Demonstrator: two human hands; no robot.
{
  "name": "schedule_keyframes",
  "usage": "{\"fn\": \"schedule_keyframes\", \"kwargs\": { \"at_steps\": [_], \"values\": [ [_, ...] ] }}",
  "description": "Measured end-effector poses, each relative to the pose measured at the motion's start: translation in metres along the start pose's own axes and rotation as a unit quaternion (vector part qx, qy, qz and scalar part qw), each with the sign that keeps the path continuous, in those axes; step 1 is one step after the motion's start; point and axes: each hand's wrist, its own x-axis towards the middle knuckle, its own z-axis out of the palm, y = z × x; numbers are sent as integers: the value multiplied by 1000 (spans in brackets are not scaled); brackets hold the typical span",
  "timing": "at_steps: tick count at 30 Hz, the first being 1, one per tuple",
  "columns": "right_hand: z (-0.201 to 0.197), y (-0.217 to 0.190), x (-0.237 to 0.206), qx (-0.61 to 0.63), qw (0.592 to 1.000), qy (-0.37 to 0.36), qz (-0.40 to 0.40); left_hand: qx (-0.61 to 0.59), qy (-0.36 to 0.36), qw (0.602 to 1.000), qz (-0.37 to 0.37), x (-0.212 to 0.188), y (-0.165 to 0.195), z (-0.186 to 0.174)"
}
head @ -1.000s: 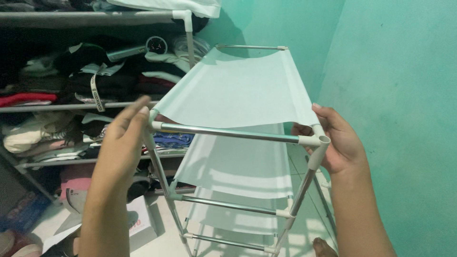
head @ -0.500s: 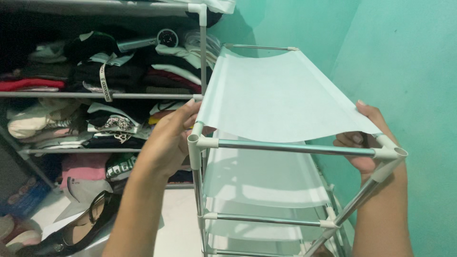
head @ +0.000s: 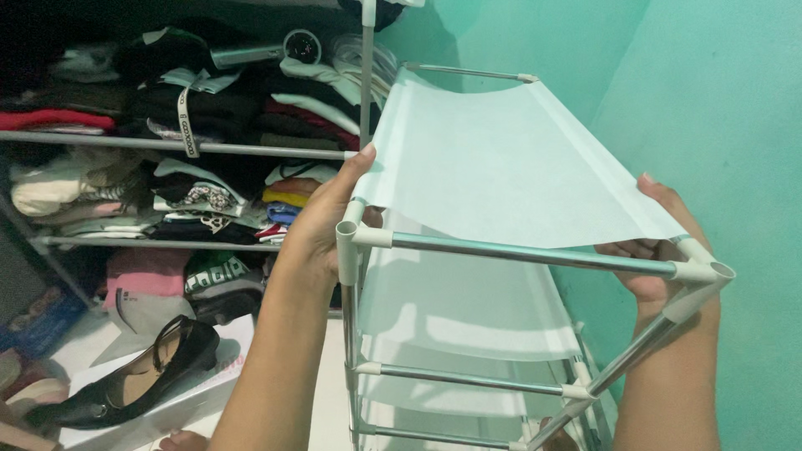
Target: The person assembles a fabric shelving unit, fitting metal tubes into white plastic corner joints and threading the tubes through fabric shelf sleeves. They attach side bars, press joints into place, and reposition the unit next to a clothing shelf.
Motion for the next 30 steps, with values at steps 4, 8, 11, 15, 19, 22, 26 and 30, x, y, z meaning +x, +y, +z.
{"fn": "schedule_keyframes", "kwargs": {
  "at_steps": [4,8,11,15,19,22,26,30],
  "values": [
    [-8,2,8,58,982,-177,-17,-52,19,998,-37,2,1,-5],
    [-25,6,29,75,952,-296,6,-120,-43,991,-50,6,1,-13],
    [-34,9,40,80,939,-334,9,-102,-47,992,-64,6,2,-17],
    [-37,10,43,61,950,-306,17,-2,-76,997,-33,2,5,-20],
    [-35,8,37,77,934,-348,9,5,-106,994,-11,-3,7,-19],
    [-28,7,29,65,959,-277,-6,18,-139,990,10,-4,8,-17],
    [-12,2,13,-22,987,-142,-65,62,-76,994,46,-6,6,-16],
    [-8,-7,-1,-166,978,-37,-119,55,-61,996,44,-4,10,-18]
  ]
}}
